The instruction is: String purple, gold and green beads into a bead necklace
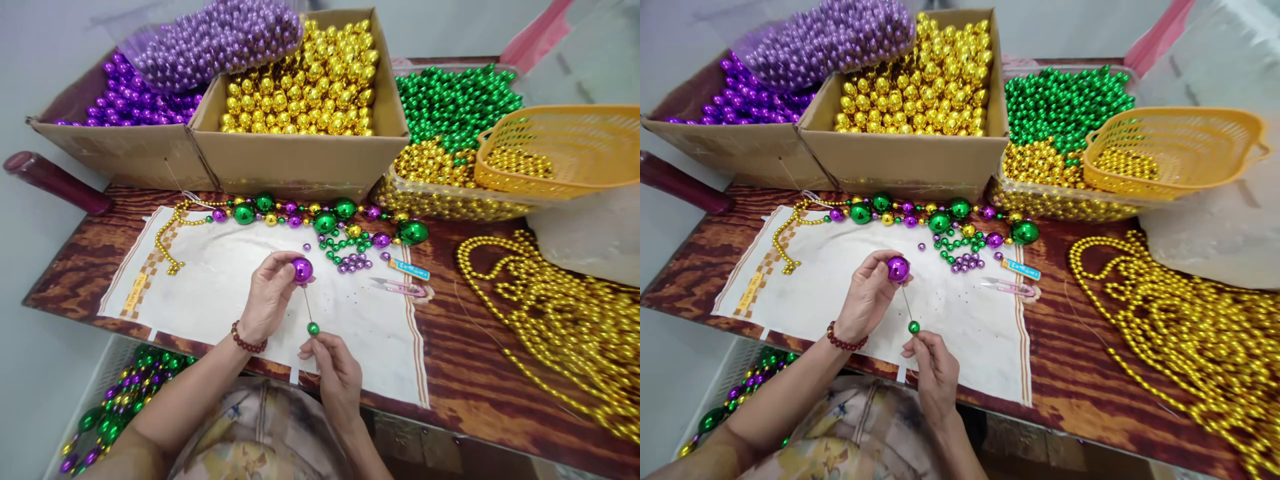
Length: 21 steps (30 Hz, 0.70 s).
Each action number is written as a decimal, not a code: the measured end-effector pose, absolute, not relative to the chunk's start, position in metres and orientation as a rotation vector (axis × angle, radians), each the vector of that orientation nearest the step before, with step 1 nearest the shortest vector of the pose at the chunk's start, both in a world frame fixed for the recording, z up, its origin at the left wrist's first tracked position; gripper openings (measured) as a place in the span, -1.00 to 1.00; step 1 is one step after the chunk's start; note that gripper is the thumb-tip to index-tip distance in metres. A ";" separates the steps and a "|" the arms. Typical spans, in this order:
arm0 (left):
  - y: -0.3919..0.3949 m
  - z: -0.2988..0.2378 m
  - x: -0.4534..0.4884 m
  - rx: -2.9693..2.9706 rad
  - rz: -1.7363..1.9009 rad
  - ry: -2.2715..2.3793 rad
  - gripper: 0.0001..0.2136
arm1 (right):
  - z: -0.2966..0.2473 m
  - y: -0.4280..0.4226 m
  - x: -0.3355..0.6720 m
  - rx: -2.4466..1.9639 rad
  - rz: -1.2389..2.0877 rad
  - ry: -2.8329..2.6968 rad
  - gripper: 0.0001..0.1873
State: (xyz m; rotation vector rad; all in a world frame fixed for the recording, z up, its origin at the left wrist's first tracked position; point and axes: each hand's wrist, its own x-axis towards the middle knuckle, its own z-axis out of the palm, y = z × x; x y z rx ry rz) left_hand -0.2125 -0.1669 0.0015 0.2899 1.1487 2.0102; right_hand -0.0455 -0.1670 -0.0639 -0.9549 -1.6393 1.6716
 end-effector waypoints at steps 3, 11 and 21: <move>-0.171 0.001 -0.202 0.354 2.010 1.169 -0.68 | -0.063 -0.167 -0.052 -0.941 1.652 -1.601 -0.83; -0.180 -0.012 -0.188 0.462 1.885 1.237 -0.74 | -0.049 -0.155 -0.064 -0.884 1.720 -1.524 -0.83; -0.178 -0.026 -0.175 0.532 1.719 1.316 -0.72 | -0.058 -0.148 -0.053 -1.046 1.891 -1.275 -0.77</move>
